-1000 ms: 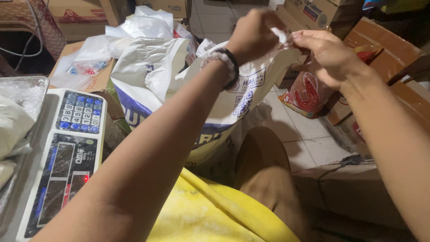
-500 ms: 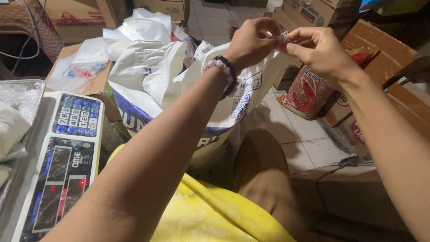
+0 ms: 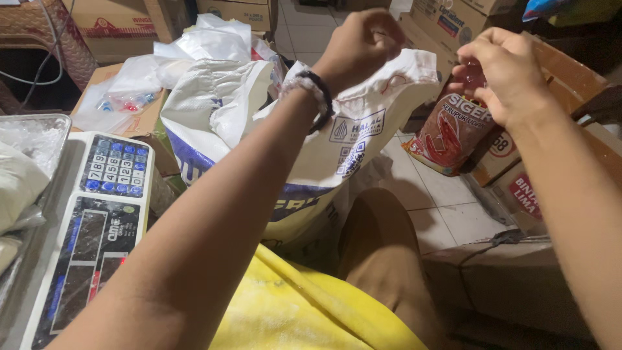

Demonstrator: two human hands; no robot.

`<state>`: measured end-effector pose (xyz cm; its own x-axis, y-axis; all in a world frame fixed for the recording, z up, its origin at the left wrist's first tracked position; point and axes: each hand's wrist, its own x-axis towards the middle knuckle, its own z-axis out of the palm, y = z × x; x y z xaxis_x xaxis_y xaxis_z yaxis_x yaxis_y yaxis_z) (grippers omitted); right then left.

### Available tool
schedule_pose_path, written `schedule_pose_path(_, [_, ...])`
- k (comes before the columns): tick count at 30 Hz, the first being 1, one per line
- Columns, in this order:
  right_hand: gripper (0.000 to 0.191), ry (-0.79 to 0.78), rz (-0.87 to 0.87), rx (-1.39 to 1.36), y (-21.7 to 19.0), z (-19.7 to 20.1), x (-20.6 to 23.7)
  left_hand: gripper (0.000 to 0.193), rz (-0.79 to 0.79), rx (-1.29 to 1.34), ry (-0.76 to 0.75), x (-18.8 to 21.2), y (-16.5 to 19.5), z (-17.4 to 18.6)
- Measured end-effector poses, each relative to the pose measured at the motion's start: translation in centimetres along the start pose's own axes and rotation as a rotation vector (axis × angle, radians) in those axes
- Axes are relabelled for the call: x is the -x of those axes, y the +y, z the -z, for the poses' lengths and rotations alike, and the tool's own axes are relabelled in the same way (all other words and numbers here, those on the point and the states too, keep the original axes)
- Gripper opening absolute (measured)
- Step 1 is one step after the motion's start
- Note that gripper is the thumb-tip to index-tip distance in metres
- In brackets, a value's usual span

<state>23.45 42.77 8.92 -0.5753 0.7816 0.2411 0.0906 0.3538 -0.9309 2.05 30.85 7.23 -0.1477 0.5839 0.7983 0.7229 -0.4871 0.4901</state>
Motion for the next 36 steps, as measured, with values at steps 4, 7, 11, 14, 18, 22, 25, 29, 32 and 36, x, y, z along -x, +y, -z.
schedule_pose_path(4, [0.028, 0.013, -0.273, 0.245, -0.3, -0.8, 1.3, 0.006, 0.231, -0.277, -0.125, 2.1, 1.9, -0.9])
schedule_pose_path(7, [0.017, -0.142, -0.27, -0.056, 0.0, -1.5, 1.8, 0.004, 0.142, -0.421, -0.097, 2.6, 3.1, -1.4])
schedule_pose_path(11, [0.009, -0.181, -0.158, -0.192, 0.8, -1.4, 1.8, 0.004, -0.093, -0.504, -0.01, 2.7, 3.4, -1.7])
schedule_pose_path(14, [0.011, -0.197, -0.108, -0.195, 1.0, -1.2, 1.6, 0.005, -0.122, -0.539, -0.011, 2.7, 2.9, -2.1])
schedule_pose_path(18, [0.011, -0.171, -0.059, -0.178, 0.9, -1.5, 1.6, 0.007, -0.077, -0.634, -0.084, 2.1, 2.1, -2.6])
schedule_pose_path(22, [0.01, -0.171, -0.035, -0.181, 0.7, -1.9, 1.7, 0.006, -0.19, -0.622, -0.084, 1.6, 1.7, -2.8])
schedule_pose_path(25, [0.009, -0.156, -0.023, -0.199, 0.8, -2.1, 1.7, 0.008, -0.241, -0.616, -0.039, 2.0, 1.6, -2.7])
schedule_pose_path(29, [0.005, -0.116, -0.051, -0.195, 1.4, -2.2, 1.5, 0.011, -0.166, -0.574, 0.049, 3.7, 1.8, -2.6])
schedule_pose_path(32, [0.005, -0.101, -0.131, -0.229, 2.0, -2.1, 1.3, 0.014, -0.077, -0.495, 0.166, 4.4, 1.8, -2.7])
schedule_pose_path(36, [0.005, -0.135, -0.154, -0.297, 2.3, -2.3, 0.8, 0.015, 0.065, -0.391, 0.237, 4.8, 1.2, -3.1])
